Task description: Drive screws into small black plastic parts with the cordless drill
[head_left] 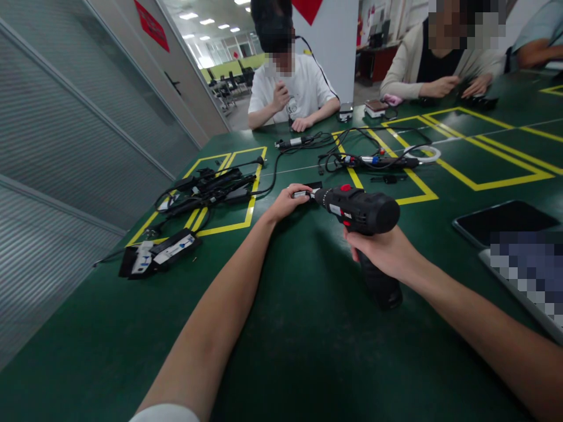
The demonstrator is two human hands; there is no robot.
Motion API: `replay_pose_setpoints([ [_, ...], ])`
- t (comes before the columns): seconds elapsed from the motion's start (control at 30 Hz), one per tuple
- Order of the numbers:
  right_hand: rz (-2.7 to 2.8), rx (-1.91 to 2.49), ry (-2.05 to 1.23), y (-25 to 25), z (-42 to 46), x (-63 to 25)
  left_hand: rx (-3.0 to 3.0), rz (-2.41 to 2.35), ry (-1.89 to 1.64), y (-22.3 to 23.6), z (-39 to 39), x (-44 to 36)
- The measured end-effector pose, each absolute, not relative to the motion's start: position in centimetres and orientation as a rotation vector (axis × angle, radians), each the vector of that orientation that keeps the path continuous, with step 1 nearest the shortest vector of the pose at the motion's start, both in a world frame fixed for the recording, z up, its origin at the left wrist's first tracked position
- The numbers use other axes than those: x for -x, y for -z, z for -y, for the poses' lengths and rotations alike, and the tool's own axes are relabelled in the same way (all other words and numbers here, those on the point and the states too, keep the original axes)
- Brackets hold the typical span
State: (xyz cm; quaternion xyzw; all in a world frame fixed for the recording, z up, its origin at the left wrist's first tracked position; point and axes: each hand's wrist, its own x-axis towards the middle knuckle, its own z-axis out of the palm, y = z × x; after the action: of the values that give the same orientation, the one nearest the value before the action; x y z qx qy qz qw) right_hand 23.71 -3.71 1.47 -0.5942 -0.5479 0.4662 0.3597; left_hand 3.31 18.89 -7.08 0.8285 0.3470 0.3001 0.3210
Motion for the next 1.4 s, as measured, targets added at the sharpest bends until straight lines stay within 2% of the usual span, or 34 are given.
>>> replay_pose_setpoints([
  [1.4,1.384,1.492,-1.232,-1.4,3.8,-23.7,-2.094,-0.921,-0.880,8.0,-19.2,-3.5],
])
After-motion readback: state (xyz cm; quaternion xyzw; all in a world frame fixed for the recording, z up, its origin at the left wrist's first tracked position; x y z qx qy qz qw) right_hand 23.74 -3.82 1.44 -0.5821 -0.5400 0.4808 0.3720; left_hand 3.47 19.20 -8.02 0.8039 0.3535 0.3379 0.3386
